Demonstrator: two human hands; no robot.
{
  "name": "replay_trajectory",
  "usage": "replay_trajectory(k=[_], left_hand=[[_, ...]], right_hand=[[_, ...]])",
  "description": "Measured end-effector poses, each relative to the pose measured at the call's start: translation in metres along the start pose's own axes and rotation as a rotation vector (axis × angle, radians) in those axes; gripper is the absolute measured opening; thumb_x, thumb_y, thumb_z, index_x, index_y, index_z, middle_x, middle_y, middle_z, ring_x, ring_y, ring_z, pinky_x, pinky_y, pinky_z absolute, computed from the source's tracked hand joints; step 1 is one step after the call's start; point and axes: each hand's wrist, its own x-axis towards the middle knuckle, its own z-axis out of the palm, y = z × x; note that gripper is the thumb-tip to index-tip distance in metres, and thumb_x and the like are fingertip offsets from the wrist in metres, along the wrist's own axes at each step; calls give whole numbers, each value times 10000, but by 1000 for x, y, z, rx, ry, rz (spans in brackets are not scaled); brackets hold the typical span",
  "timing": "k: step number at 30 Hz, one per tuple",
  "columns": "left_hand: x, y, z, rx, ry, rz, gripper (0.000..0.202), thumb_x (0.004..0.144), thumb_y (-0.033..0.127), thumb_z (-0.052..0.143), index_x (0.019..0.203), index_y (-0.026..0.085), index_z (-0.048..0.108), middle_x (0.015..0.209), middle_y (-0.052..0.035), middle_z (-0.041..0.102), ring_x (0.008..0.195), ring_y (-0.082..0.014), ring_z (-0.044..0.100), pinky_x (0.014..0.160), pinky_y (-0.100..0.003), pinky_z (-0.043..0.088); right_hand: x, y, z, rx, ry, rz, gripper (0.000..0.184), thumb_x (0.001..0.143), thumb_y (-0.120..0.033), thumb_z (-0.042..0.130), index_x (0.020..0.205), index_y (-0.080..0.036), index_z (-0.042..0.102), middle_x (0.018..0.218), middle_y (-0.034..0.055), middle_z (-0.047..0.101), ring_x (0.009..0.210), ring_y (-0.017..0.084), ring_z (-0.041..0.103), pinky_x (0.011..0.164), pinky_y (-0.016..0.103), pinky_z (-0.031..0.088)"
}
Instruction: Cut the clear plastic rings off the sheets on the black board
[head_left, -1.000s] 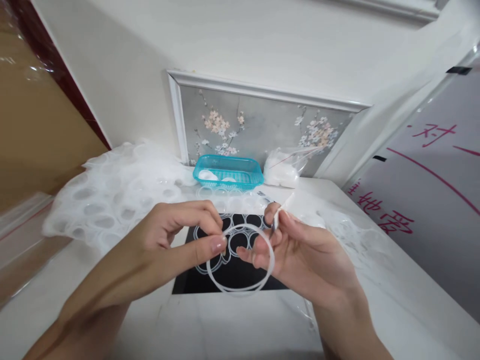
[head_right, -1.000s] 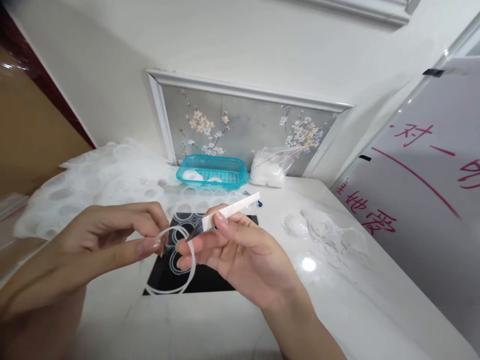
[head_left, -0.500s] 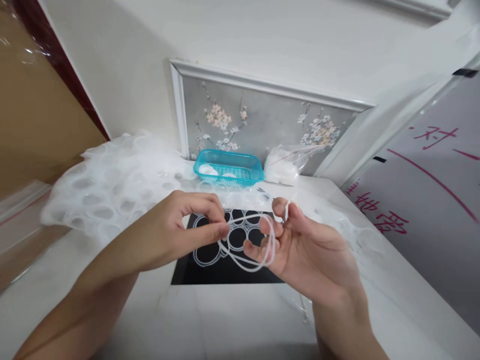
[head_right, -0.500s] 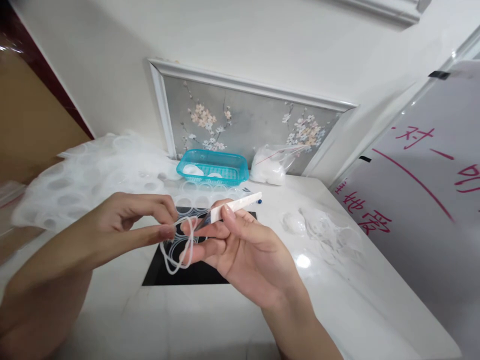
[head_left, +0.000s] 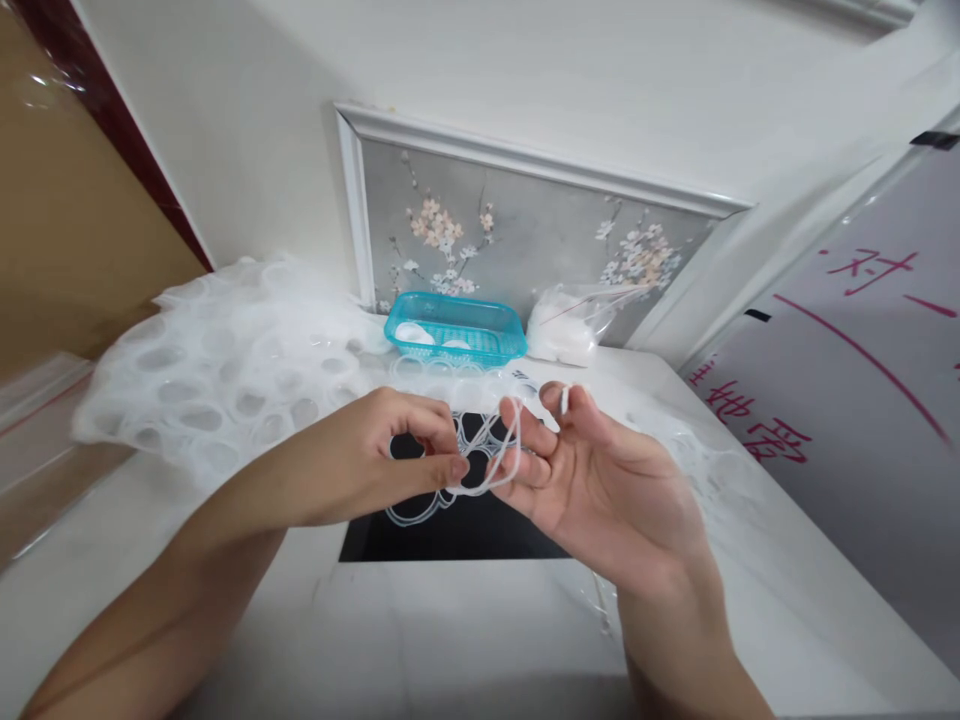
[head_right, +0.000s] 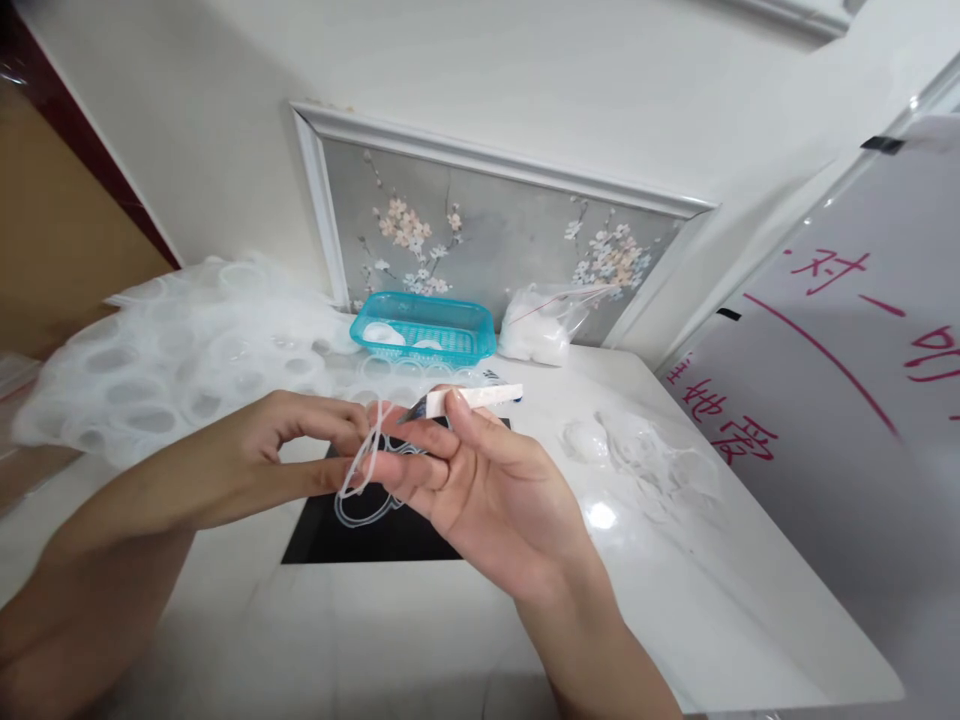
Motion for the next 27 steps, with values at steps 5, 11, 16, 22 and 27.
replay_trajectory(k=[5,11,16,22,27], left_hand=[[0,7,2,24,-59,2,190,874,259,575,726,211,684,788,16,674,728,-145,631,676,-250,502],[1,8,2,-18,-87,1,170,833,175,589,721,243,697,778,51,693,747,-120,646,679,-220,504],[1,8,1,-71,-107,-5,159,823,175,593,733,242,705,799,48,705,746,-125,652,661,-223,511],[2,10,2,-84,-117,-31,156,822,170,592,724,227,699,809,36,684,755,-127,641,675,-225,502],[4,5,1,-32,-124,-24,178,864,251,568,727,215,675,800,27,666,724,-123,622,674,-233,488]], right_hand=[[6,-2,-5,7,33,-19,86,859,-333,660,804,-271,682,986,-20,746,853,159,720,815,301,553],[8,-4,-6,-34,43,-13,168,907,-392,585,810,-283,669,1144,-11,686,1092,189,645,879,304,509],[3,-5,-3,-40,26,-25,176,919,-397,568,823,-289,668,1169,-6,668,1124,197,621,914,328,484],[-1,-6,0,-29,51,-28,147,898,-398,599,811,-294,657,1145,-16,661,1108,209,620,941,364,468],[-2,-6,1,2,86,-40,120,873,-369,630,788,-285,639,1003,-33,678,983,178,654,876,333,499]])
